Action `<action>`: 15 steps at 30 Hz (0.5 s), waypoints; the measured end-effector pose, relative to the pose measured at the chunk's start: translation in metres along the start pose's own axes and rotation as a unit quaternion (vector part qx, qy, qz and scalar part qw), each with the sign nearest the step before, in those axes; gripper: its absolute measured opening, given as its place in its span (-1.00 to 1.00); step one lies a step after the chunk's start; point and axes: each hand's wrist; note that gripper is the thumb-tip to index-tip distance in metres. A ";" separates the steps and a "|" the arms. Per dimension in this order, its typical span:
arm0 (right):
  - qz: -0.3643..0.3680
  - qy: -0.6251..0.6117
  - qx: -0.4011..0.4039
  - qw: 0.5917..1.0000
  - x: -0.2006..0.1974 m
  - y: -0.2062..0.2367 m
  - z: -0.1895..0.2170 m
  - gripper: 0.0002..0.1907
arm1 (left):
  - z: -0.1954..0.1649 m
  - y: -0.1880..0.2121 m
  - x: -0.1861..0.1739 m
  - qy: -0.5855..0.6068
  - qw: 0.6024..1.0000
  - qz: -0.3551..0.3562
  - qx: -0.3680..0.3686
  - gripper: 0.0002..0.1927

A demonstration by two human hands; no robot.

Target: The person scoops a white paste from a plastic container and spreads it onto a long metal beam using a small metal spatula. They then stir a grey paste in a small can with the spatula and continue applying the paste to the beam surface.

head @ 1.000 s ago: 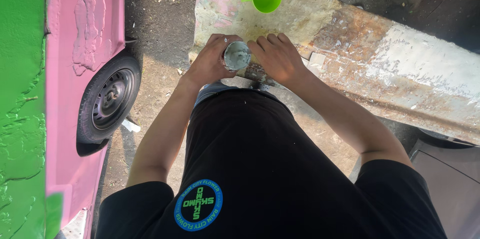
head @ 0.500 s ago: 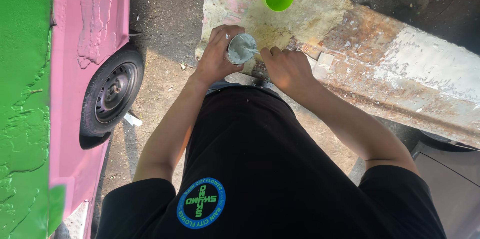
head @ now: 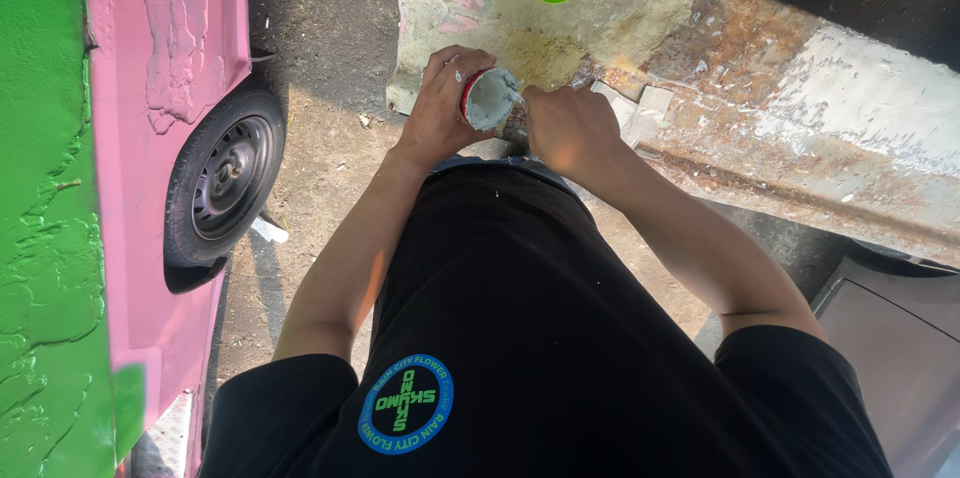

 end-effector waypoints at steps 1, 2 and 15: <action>-0.006 -0.023 0.004 1.000 0.000 0.001 -0.001 -0.85 | 0.000 0.000 0.001 -0.005 1.000 -0.003 0.002 -0.06; -0.020 -0.040 0.004 0.999 0.001 0.002 -0.003 -0.85 | 0.000 0.001 0.002 -0.009 1.000 -0.003 0.005 -0.06; -0.106 -0.147 0.046 0.982 0.017 0.021 -0.005 -0.84 | 0.003 0.001 0.017 -0.037 0.999 -0.008 0.037 0.02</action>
Point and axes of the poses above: each hand's wrist, its own y-axis away from the middle knuckle, its own x-axis out of the palm, z = x × y, and after that the axes turned 9 degrees about y, right-handed
